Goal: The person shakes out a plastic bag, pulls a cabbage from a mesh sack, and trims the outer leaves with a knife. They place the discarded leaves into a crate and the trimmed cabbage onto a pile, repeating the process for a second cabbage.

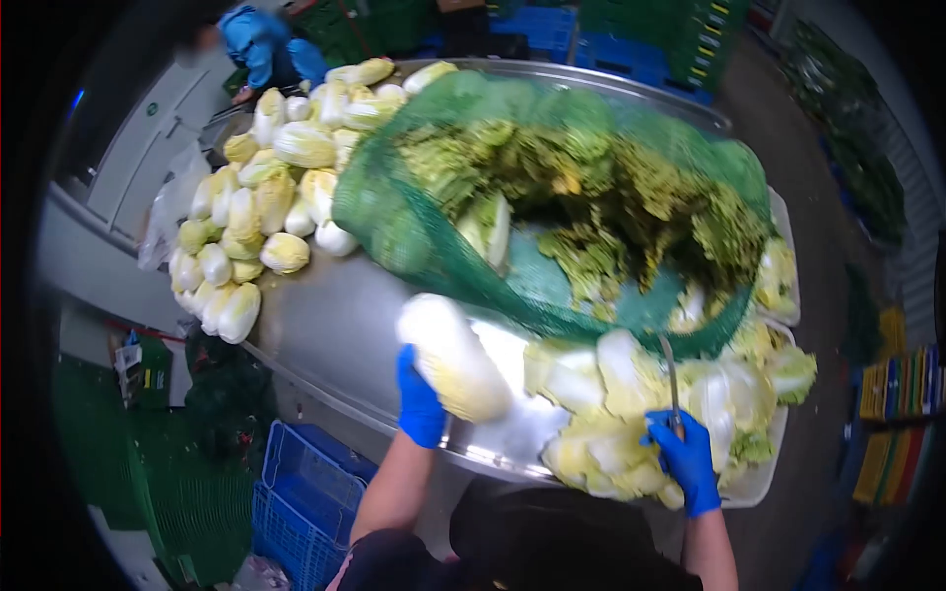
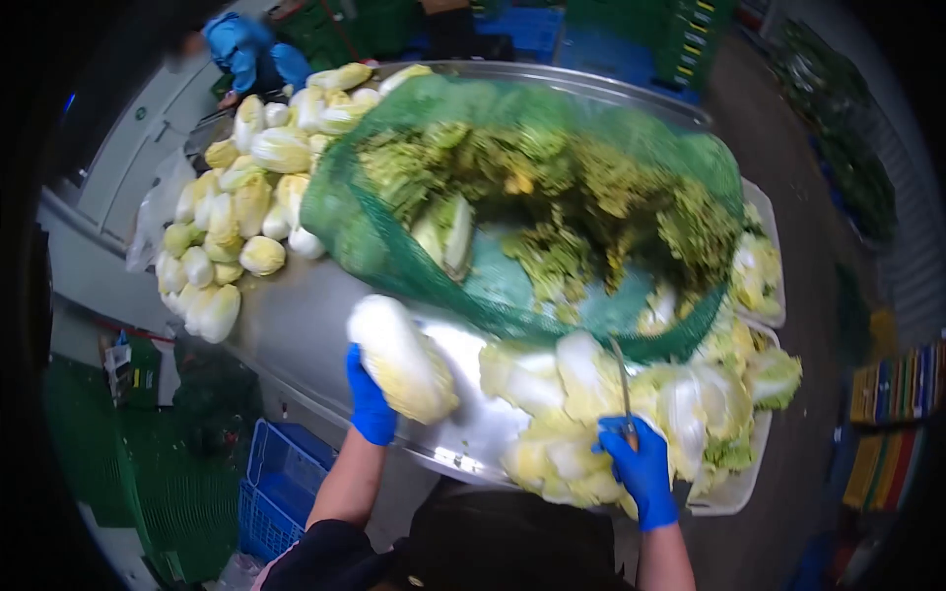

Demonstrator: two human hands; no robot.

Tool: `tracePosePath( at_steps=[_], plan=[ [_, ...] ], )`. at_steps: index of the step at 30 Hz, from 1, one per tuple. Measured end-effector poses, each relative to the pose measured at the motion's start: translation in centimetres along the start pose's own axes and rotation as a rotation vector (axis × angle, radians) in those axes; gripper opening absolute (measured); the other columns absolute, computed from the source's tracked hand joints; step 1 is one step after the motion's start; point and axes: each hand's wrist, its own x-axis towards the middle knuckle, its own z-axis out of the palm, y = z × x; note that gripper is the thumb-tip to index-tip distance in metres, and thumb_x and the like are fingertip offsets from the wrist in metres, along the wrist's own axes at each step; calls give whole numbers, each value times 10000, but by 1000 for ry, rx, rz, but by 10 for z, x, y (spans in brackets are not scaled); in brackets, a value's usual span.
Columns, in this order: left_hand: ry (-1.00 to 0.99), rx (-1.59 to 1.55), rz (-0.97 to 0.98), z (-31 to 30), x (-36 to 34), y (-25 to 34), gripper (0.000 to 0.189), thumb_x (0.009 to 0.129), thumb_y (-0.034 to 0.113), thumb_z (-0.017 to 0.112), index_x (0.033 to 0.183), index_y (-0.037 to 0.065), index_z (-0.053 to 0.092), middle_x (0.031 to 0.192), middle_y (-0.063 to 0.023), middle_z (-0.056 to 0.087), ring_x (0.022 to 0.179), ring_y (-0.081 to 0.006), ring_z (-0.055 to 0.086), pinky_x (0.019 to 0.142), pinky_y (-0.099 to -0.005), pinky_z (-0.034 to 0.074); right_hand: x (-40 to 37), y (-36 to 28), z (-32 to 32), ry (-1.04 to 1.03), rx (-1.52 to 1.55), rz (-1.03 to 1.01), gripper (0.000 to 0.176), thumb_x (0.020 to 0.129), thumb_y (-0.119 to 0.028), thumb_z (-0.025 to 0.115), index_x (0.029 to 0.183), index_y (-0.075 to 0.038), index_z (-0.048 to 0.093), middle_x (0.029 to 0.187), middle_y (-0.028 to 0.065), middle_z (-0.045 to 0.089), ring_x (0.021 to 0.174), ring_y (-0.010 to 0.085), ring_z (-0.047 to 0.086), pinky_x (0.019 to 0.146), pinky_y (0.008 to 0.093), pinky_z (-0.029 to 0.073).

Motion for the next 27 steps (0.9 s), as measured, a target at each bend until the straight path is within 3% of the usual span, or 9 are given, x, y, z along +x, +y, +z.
tracePosePath(
  at_steps=[4,8,10,12,13,21,22,25,27],
  plan=[
    [74,-42,383,-89,80,98,676,890,549,422,1385,91,378,1372,-140,454,1212,-337,479,1033,-503,377,-3,31,6,-12,58,78,283,868,-161,608,1108,-11,596,739,83,671,420,63,440,381,216,344],
    [98,-233,428,-128,140,166,606,903,546,410,1347,133,433,1352,-104,478,1217,-324,470,1031,-495,373,0,22,27,-17,123,64,287,874,-146,587,1121,0,586,743,99,672,406,68,437,370,215,340],
    [9,-164,506,-172,196,190,579,904,544,402,1307,135,472,1339,-96,490,1218,-323,464,1034,-504,361,9,13,37,-7,112,106,278,876,-134,573,1113,9,584,747,107,672,400,71,440,365,214,341],
    [-390,46,577,-206,239,209,574,902,543,397,1280,122,490,1327,-102,498,1210,-329,465,1035,-518,353,18,6,43,-22,97,76,285,871,-132,575,1116,13,582,741,108,671,401,66,440,363,209,336],
    [0,-171,509,-158,224,209,599,895,553,396,1302,121,476,1343,-106,484,1223,-336,454,1042,-523,342,23,4,45,-6,74,53,265,875,-132,560,1101,4,586,728,112,665,382,71,429,348,213,329],
    [336,-294,776,-77,262,329,661,848,533,538,1369,142,420,1409,-92,420,1285,-329,394,1074,-528,286,53,-7,53,154,25,19,252,910,-175,587,1106,-22,632,703,-18,594,444,22,375,409,184,289],
    [117,-357,795,-121,287,363,667,844,486,586,1373,123,403,1444,-108,373,1306,-345,369,1076,-524,283,56,-8,55,157,4,19,240,909,-174,588,1095,-30,637,708,-17,596,439,22,374,405,185,286],
    [212,-321,905,-78,280,367,633,882,438,567,1370,77,388,1444,-153,358,1321,-359,350,1087,-513,279,63,-14,66,136,16,48,235,903,-162,596,1096,-36,636,721,-16,594,437,22,376,405,186,288],
    [-21,-129,763,-74,279,353,583,930,386,516,1370,32,372,1436,-196,353,1325,-369,342,1095,-499,281,61,-19,77,121,38,63,234,900,-153,601,1105,-43,619,729,-17,580,458,20,386,415,185,296]
  ],
)
